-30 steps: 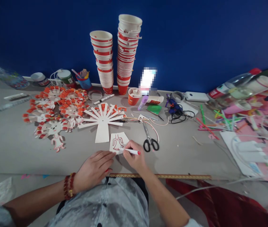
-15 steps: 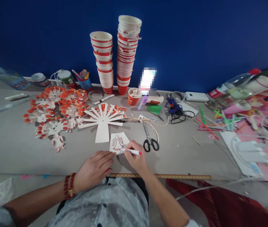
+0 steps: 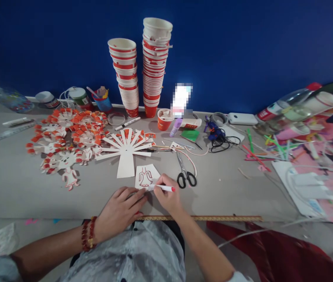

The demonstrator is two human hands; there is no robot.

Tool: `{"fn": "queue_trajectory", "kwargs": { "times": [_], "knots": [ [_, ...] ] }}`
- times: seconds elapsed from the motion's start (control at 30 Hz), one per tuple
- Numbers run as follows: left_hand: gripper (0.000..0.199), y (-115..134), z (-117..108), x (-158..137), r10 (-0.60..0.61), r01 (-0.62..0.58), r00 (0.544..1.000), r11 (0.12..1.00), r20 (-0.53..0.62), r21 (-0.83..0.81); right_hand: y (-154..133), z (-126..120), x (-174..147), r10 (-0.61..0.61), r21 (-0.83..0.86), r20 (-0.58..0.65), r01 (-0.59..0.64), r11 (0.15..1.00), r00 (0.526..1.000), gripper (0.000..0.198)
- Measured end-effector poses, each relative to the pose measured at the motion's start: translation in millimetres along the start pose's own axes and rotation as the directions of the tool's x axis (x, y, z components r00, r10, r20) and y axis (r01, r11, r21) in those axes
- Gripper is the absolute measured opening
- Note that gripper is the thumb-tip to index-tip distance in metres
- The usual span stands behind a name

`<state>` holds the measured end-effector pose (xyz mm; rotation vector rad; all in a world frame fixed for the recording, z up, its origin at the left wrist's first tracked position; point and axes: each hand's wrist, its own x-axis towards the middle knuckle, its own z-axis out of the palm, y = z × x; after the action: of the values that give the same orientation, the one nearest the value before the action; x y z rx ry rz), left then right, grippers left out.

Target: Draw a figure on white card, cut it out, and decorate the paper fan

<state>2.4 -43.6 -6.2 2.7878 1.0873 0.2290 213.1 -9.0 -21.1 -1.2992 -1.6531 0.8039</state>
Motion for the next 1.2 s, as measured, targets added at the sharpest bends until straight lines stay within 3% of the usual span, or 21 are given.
{"fn": "queue_trajectory", "kwargs": {
  "times": [1.2],
  "knots": [
    [0.044, -0.8, 0.0, -1.9, 0.010, -0.010, 1.000, 1.000, 0.000, 0.003, -2.9, -0.3, -0.6, 0.076, 0.003, -0.078, -0.076, 0.997, 0.994, 0.018]
  ]
}}
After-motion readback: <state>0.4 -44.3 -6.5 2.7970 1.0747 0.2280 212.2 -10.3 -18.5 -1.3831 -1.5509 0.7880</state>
